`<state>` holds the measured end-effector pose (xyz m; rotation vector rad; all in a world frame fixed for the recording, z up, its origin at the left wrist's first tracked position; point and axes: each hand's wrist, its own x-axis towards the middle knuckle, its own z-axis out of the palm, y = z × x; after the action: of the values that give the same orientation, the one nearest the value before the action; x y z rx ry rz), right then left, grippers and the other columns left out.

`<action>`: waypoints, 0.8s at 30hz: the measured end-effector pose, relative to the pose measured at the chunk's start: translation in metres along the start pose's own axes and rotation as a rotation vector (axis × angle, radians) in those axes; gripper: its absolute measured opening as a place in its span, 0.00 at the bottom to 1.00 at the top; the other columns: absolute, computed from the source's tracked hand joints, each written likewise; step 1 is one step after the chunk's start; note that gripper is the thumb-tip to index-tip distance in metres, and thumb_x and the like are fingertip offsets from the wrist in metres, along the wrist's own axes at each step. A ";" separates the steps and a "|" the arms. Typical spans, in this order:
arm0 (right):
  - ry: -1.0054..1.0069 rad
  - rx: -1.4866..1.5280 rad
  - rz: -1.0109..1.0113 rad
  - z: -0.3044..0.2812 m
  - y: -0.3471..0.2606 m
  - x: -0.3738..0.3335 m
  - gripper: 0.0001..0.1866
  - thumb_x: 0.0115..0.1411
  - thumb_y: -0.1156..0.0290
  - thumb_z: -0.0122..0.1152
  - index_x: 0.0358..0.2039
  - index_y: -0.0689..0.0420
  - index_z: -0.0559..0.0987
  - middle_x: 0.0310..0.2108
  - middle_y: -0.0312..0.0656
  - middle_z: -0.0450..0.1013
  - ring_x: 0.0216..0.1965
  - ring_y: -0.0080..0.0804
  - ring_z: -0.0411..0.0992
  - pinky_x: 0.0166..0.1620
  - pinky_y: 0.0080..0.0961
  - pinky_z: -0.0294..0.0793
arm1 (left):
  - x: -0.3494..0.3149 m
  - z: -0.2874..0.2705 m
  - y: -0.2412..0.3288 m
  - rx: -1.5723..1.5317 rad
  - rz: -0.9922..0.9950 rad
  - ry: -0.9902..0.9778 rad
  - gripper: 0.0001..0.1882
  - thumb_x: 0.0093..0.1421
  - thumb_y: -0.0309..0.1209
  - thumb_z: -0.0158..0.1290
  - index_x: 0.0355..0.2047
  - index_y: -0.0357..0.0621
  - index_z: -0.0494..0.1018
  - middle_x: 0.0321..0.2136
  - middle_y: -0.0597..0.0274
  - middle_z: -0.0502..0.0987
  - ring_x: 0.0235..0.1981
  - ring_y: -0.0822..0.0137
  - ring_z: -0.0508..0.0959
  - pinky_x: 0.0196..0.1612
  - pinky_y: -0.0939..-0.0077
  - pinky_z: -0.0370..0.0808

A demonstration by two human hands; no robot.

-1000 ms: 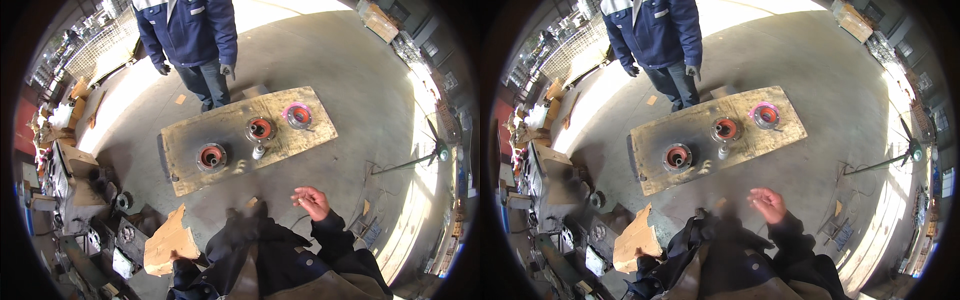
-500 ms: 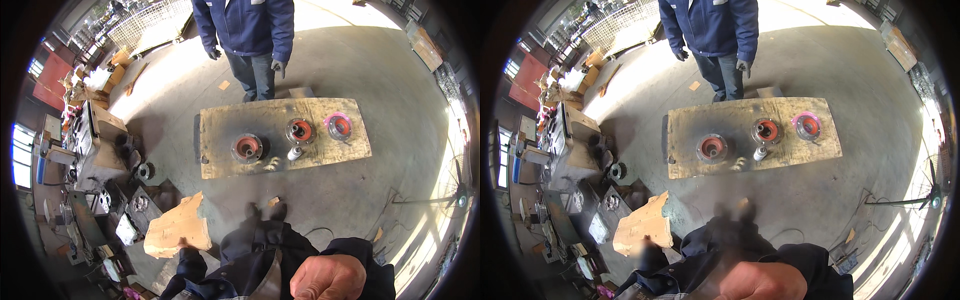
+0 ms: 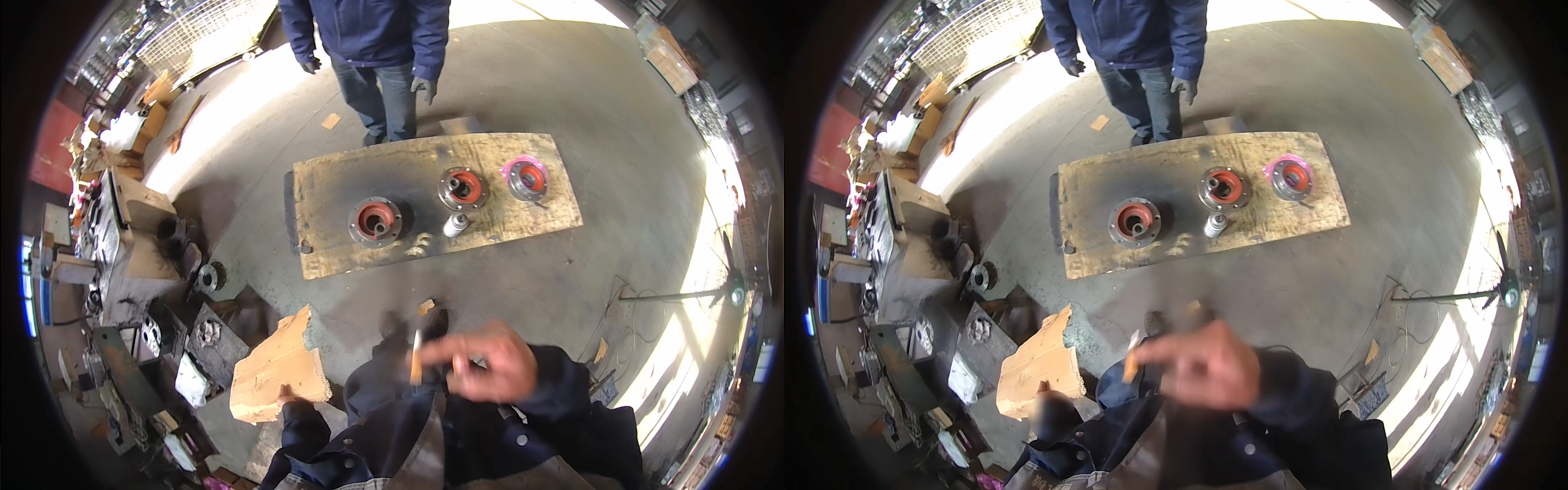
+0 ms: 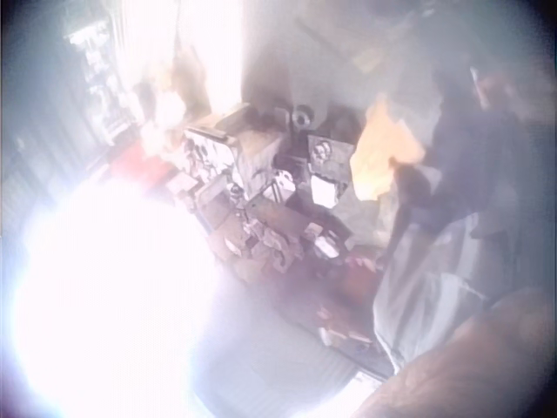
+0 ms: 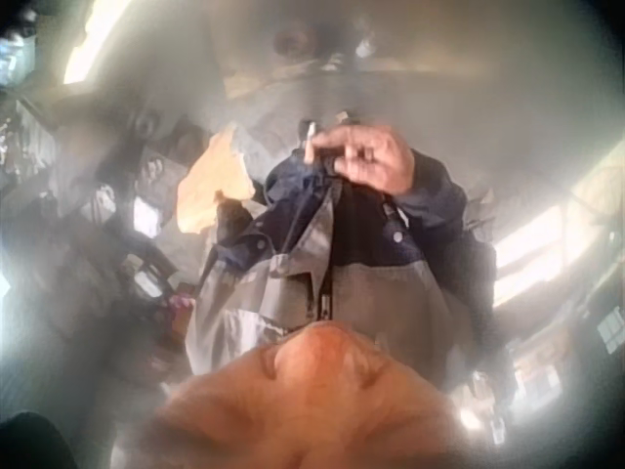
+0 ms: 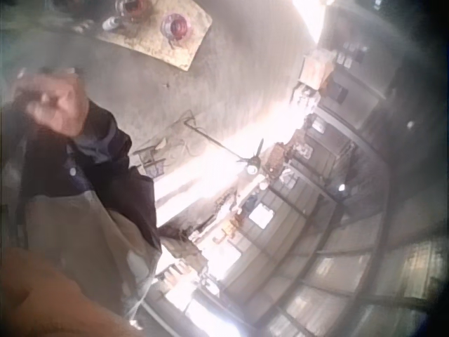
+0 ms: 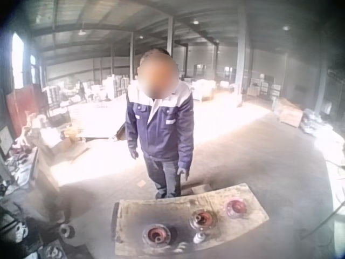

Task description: The person retrieves a spray can and a piece of cardboard from a cluttered storage area. They walk to a workbench where several metal parts are placed. The person positions the cardboard as a shield and sprays orange paint onto one of the metal parts while another person works nearby.

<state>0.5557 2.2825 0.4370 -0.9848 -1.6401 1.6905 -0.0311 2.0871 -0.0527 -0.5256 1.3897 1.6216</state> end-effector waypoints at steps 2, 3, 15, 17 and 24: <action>0.287 0.097 0.249 -0.006 0.085 0.002 0.13 0.67 0.69 0.65 0.50 0.56 0.87 0.32 0.32 0.85 0.26 0.15 0.74 0.33 0.22 0.76 | -0.001 0.005 0.001 -0.020 -0.043 0.050 0.27 0.69 0.41 0.51 0.65 0.41 0.70 0.60 0.49 0.77 0.61 0.43 0.76 0.68 0.37 0.70; 0.423 0.005 0.448 -0.014 0.130 -0.004 0.12 0.69 0.65 0.63 0.43 0.57 0.89 0.28 0.35 0.84 0.27 0.20 0.77 0.34 0.22 0.77 | -0.002 0.007 0.002 -0.008 -0.041 0.047 0.28 0.69 0.41 0.50 0.65 0.42 0.70 0.60 0.49 0.77 0.62 0.42 0.76 0.67 0.35 0.69; 0.769 -0.354 1.214 -0.015 0.478 -0.211 0.16 0.59 0.57 0.68 0.39 0.55 0.90 0.38 0.46 0.86 0.42 0.44 0.85 0.50 0.38 0.82 | 0.002 0.034 0.028 0.159 -0.070 -0.013 0.27 0.71 0.45 0.48 0.63 0.42 0.74 0.58 0.52 0.79 0.59 0.45 0.78 0.66 0.44 0.73; 0.593 -0.569 1.186 -0.018 0.509 -0.219 0.16 0.60 0.59 0.65 0.41 0.56 0.90 0.43 0.49 0.85 0.48 0.48 0.83 0.54 0.41 0.81 | -0.004 0.045 0.026 0.172 -0.066 -0.005 0.27 0.71 0.45 0.48 0.63 0.42 0.73 0.59 0.51 0.79 0.59 0.45 0.78 0.66 0.44 0.72; 0.908 -0.230 1.304 -0.029 0.522 -0.202 0.18 0.65 0.59 0.58 0.44 0.57 0.88 0.49 0.56 0.82 0.55 0.56 0.80 0.60 0.47 0.78 | -0.023 0.072 0.028 0.214 -0.035 0.010 0.29 0.71 0.46 0.47 0.65 0.43 0.72 0.60 0.50 0.78 0.61 0.44 0.77 0.67 0.44 0.71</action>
<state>0.7376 2.0939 -0.0581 -2.7619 -0.4848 1.2113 -0.0263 2.1475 0.0000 -0.4289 1.5314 1.4230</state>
